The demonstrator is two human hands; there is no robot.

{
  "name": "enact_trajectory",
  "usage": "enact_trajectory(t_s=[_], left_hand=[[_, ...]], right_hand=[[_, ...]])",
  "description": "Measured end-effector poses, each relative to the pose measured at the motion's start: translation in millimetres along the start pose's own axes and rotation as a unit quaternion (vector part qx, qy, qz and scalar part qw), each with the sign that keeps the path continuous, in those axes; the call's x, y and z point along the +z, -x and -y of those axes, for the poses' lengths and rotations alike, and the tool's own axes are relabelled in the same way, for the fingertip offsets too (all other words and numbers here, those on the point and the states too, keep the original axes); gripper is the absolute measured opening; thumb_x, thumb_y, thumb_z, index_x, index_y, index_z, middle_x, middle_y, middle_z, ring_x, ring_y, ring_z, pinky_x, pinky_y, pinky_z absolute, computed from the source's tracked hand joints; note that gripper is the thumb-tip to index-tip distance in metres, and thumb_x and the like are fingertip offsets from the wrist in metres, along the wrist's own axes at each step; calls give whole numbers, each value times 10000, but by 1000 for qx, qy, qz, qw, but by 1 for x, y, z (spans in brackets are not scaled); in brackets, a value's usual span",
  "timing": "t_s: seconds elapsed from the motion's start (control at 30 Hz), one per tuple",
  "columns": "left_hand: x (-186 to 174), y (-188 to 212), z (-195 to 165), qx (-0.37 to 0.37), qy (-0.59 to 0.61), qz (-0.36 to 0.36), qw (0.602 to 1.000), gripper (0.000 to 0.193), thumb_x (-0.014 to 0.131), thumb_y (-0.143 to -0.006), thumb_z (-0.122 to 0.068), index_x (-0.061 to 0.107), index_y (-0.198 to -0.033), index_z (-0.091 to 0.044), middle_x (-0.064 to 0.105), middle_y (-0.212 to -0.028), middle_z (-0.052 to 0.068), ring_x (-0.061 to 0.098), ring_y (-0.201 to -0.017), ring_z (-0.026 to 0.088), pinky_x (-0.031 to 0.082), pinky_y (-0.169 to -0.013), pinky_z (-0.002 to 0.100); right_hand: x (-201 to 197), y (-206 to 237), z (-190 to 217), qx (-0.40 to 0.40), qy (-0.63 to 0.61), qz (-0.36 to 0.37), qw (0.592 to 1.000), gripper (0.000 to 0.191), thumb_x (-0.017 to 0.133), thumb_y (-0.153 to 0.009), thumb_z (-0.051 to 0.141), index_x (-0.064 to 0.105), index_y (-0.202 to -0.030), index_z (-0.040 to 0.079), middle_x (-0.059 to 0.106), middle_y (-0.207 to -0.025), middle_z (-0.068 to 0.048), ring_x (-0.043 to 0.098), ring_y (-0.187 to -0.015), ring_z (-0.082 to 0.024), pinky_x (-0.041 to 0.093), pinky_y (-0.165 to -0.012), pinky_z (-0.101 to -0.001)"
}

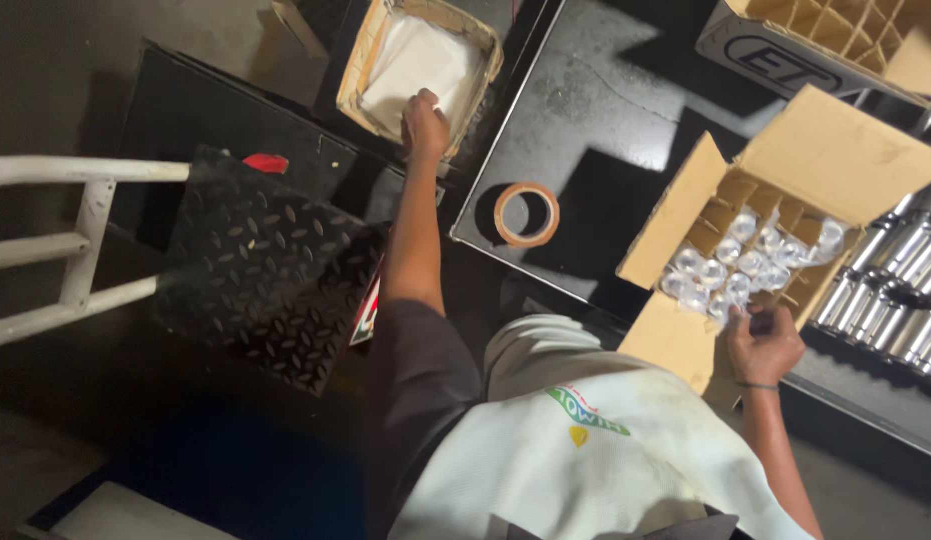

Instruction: The person wraps small metal cylindrical parts in clear plastic bags and places the wrapped parts into a compartmentalized cardboard box. They tape a filled box closed with brown tape, carry it to a stack of finished boxes, and return to continue wrapping and packing more parts.

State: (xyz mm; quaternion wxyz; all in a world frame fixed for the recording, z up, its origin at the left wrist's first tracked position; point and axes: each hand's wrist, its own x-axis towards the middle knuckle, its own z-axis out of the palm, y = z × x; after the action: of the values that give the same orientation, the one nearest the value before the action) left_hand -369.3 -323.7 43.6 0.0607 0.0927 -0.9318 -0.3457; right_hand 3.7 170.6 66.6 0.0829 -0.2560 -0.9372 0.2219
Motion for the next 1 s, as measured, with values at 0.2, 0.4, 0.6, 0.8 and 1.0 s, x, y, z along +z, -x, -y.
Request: enact_trajectory(t_s=[0.2,0.4,0.6,0.8,1.0], left_hand=[[9,-33,12,-7,-251,112,961,333,688,-777,1,614,-1097,-60,641,-1138,172,632,-1079,351,560,-845,419],[29,-47,38,31,-308,113,944,83,646,-959,-74,685,-1031,-58,705,-1034,159,692,-1017,315,591,-813,422],[12,-56,39,3,-192,181,965,108,723,-904,-144,765,-889,-46,738,-958,215,720,-913,393,580,-818,456],[9,-55,33,-68,-124,168,976,116,739,-859,-124,777,-951,-64,724,-959,229,701,-925,416,556,-798,490],[14,-53,40,42,-45,83,995,207,791,-790,-115,770,-974,-23,735,-931,237,714,-904,418,567,-797,468]], right_hand=[[4,0,2,23,-13,6,1000,286,866,-958,235,672,-910,31,664,-739,-70,632,-671,-134,508,-707,-303],[7,-1,0,55,-8,7,998,273,862,-951,218,671,-888,33,645,-722,-55,607,-660,-121,490,-669,-283],[9,-2,1,52,-1,3,999,285,874,-946,231,672,-876,43,642,-719,-46,613,-657,-115,494,-675,-276],[9,-3,4,53,21,3,998,293,878,-945,235,674,-869,40,651,-713,-55,618,-702,-133,490,-678,-284],[9,-6,-1,65,-16,11,998,289,859,-965,246,670,-881,44,659,-731,-40,618,-713,-116,495,-678,-280]])
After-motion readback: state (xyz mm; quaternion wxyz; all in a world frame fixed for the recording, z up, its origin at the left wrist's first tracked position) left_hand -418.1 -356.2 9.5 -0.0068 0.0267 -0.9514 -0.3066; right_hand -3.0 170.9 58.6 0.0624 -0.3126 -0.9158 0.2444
